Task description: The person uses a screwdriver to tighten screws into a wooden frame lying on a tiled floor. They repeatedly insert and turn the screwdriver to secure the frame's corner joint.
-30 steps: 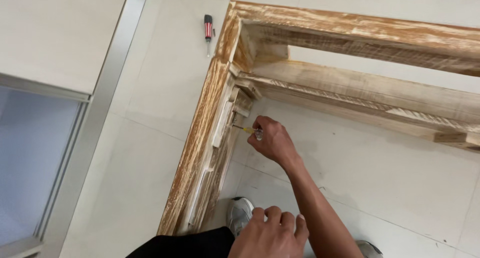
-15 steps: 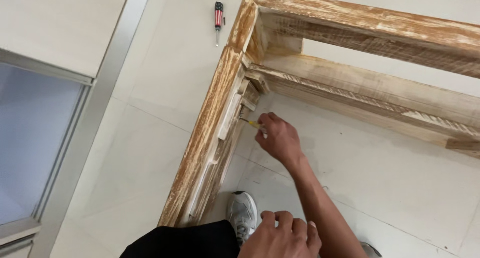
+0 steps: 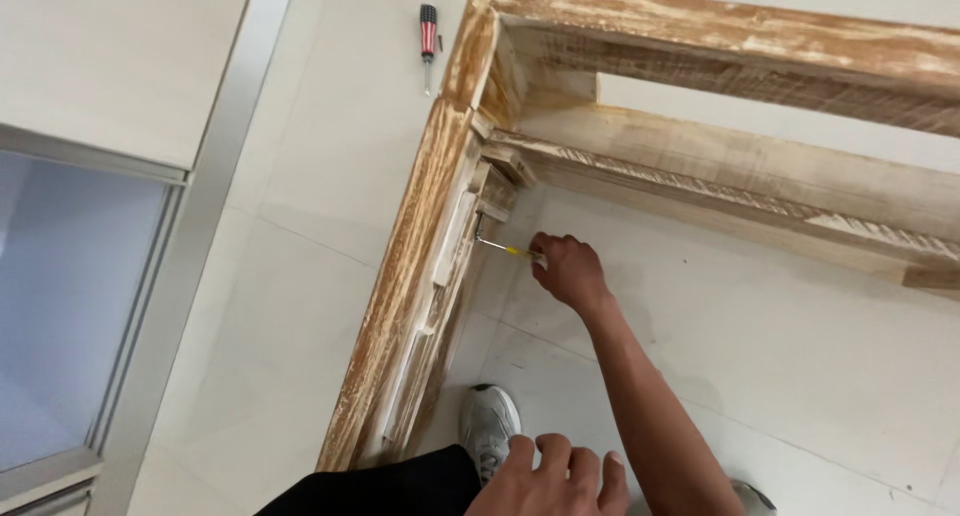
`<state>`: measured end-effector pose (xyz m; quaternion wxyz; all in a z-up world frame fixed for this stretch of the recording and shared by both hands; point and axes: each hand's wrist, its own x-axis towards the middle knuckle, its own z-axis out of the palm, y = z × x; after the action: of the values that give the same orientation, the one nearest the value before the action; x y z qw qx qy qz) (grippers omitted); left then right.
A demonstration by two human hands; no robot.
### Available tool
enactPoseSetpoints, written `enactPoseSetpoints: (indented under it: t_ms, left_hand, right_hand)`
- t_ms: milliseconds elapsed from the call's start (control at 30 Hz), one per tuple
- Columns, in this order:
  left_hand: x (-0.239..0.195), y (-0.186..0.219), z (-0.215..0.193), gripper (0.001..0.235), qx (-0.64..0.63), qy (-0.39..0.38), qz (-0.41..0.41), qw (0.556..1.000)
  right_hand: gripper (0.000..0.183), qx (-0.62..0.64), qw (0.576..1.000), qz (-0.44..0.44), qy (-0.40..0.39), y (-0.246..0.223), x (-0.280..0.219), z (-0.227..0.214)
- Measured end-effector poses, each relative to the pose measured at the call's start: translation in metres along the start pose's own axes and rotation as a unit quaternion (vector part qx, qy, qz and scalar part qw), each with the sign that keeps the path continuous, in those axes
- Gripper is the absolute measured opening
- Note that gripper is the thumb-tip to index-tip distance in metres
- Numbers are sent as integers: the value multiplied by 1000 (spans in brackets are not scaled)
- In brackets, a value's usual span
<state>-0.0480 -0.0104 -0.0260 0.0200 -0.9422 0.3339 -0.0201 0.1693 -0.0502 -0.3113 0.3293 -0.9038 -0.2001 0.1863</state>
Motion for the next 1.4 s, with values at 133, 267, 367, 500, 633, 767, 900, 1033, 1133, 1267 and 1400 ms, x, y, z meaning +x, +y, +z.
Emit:
enactPoseSetpoints:
  t_ms: [133,267,367,500,633,767,900,1033,1133,1267,1400]
  left_hand:
    - [-2,1,-3,36,-13,-20,-5,1000]
    - [2,-5,-8,27,34,32,-24,999]
    - [7,-6,-16,18,40,28,-39,998]
    - [2,-4,-20,26,23,-27,-34,999]
    - [0,-5,-21,24,16,-26,-25,999]
    - [3,-8,-26,22,22,-17,-16,999]
    - [4,-2,-31,24,-6,-48,-5,999]
    - [6,4,-23,25,-24,-46,-17,999]
    - [6,6,-14,24,-43,-74,-25,996]
    - [5,5,-10,23,-30,-29,-35,999]
    - [3,5,-13,25,-23,-45,-24,998]
  right_hand:
    - [28,57,998,-10,-9,8,4,16]
    - [28,78,997,-17,-10,8,7,24]
    - [31,79,997,-13,-14,7,9,26]
    - [33,70,997,4,-42,2,8,22]
    - [40,44,998,-5,-34,5,6,28]
    - [37,18,996,31,-83,14,1,16]
    - [33,34,988,111,-97,-16,-28,-51]
    - [23,83,995,53,-22,-43,-44,-83]
    - [28,84,994,62,-43,-70,-45,-106]
    - [21,101,993,38,-55,-85,-48,-107]
    - [21,91,992,40,-73,-88,-52,-112]
